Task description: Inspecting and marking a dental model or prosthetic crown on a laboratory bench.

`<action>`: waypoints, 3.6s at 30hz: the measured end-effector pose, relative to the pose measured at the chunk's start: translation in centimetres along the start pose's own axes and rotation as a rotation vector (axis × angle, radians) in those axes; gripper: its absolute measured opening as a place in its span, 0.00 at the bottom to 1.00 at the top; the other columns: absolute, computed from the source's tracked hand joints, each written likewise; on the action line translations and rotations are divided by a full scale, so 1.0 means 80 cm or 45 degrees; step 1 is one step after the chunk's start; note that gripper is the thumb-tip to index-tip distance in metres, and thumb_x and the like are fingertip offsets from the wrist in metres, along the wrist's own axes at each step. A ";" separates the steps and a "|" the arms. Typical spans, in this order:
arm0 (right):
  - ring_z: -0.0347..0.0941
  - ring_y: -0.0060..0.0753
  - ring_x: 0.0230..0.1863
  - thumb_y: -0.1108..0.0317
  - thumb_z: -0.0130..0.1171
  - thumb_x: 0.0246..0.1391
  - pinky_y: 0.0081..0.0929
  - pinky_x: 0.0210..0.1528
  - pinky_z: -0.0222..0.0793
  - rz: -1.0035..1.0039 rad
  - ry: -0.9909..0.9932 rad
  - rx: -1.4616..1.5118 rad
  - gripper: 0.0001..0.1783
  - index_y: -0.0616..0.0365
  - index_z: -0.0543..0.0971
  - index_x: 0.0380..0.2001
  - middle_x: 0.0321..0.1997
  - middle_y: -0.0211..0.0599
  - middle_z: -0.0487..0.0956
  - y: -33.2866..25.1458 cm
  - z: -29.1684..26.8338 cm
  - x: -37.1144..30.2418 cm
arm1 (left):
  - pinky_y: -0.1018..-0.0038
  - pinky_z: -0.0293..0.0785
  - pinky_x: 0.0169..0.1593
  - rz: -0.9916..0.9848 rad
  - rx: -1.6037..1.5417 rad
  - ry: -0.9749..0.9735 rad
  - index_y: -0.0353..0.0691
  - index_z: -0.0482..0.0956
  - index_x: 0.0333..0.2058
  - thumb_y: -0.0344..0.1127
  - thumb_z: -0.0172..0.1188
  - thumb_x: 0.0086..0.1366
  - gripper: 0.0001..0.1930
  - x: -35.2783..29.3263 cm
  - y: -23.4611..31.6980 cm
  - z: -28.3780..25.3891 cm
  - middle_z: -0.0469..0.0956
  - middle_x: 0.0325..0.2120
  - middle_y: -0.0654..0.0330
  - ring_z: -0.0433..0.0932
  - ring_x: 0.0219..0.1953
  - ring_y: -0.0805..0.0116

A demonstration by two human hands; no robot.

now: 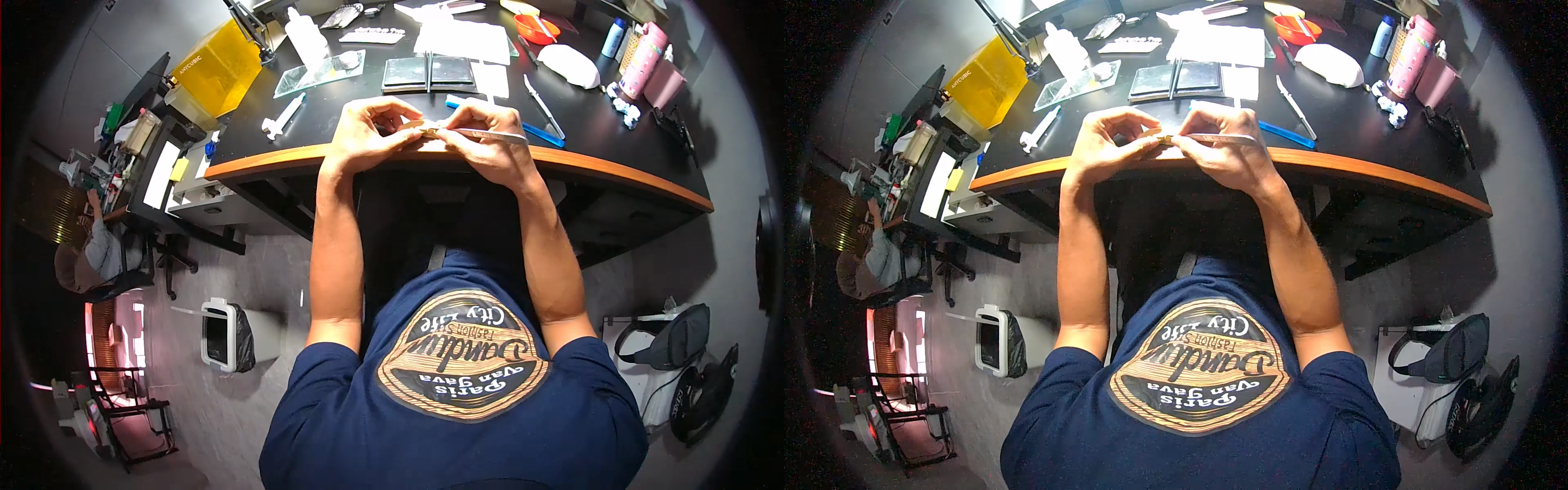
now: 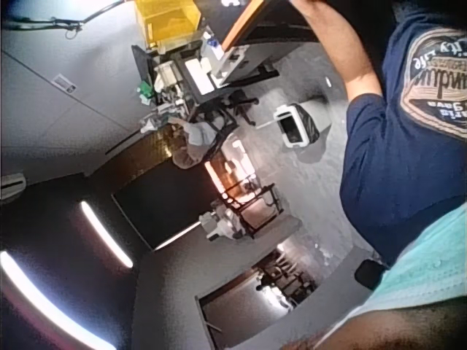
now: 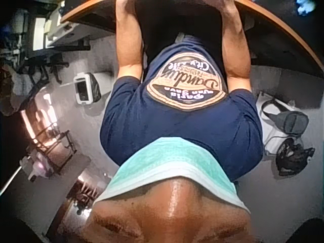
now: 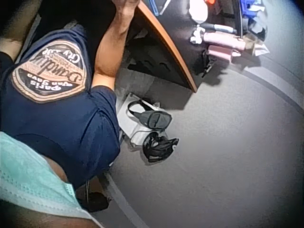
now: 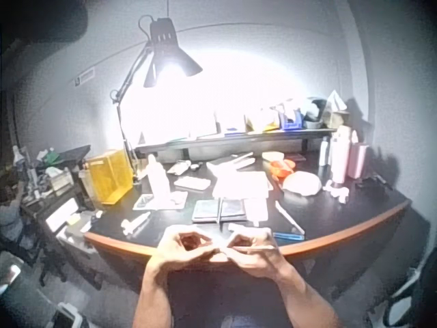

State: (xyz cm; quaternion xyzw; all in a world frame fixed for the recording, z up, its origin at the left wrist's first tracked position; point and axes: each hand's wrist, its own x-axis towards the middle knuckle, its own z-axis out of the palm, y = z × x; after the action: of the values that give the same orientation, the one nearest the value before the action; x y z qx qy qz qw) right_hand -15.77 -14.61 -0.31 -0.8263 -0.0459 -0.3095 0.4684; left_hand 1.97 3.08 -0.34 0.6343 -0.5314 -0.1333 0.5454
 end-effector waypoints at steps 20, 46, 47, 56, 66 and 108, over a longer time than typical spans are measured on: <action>0.83 0.19 0.34 0.74 0.72 0.58 0.20 0.37 0.80 -0.026 0.067 -0.104 0.06 0.66 0.84 0.33 0.31 0.35 0.85 0.001 0.002 0.001 | 0.83 0.67 0.29 0.067 0.074 0.021 0.39 0.89 0.39 0.34 0.79 0.57 0.13 0.000 0.000 0.000 0.81 0.22 0.70 0.73 0.25 0.85; 0.84 0.22 0.34 0.75 0.71 0.57 0.22 0.37 0.81 -0.012 0.081 -0.132 0.06 0.64 0.81 0.31 0.31 0.37 0.86 0.007 0.002 0.002 | 0.84 0.71 0.32 0.104 0.090 0.028 0.38 0.89 0.38 0.32 0.79 0.57 0.11 0.001 0.000 0.000 0.81 0.24 0.70 0.73 0.27 0.85; 0.83 0.21 0.34 0.75 0.71 0.57 0.21 0.36 0.80 -0.031 0.073 -0.136 0.06 0.64 0.82 0.31 0.31 0.37 0.86 0.007 0.002 0.002 | 0.84 0.71 0.32 0.095 0.085 0.024 0.38 0.89 0.38 0.32 0.79 0.57 0.11 0.001 0.001 0.000 0.81 0.24 0.70 0.73 0.27 0.85; 0.81 0.21 0.27 0.67 0.72 0.56 0.23 0.28 0.75 -0.056 0.112 0.000 0.09 0.63 0.85 0.29 0.25 0.37 0.85 0.008 0.006 0.002 | 0.84 0.69 0.31 0.078 0.094 0.042 0.40 0.90 0.37 0.33 0.80 0.56 0.12 0.001 -0.001 0.000 0.80 0.23 0.71 0.72 0.26 0.85; 0.82 0.19 0.35 0.77 0.70 0.58 0.21 0.37 0.81 0.015 0.064 -0.105 0.06 0.65 0.81 0.31 0.32 0.36 0.85 0.010 0.003 0.003 | 0.83 0.69 0.31 0.096 0.097 0.037 0.39 0.90 0.37 0.34 0.80 0.56 0.12 0.002 -0.004 -0.001 0.80 0.23 0.71 0.72 0.26 0.85; 0.83 0.21 0.30 0.70 0.73 0.56 0.21 0.34 0.79 -0.069 0.121 -0.254 0.09 0.65 0.84 0.30 0.27 0.37 0.86 0.001 0.007 0.002 | 0.84 0.74 0.29 -0.078 -0.021 0.060 0.32 0.89 0.37 0.34 0.77 0.61 0.11 -0.002 0.012 0.005 0.86 0.23 0.62 0.80 0.24 0.84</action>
State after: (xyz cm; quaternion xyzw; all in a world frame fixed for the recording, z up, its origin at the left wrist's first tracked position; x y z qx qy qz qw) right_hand -15.35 -14.27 -0.49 -0.8516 -0.0150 -0.3639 0.3769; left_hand 1.06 3.15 0.23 0.6488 -0.4975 -0.1393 0.5587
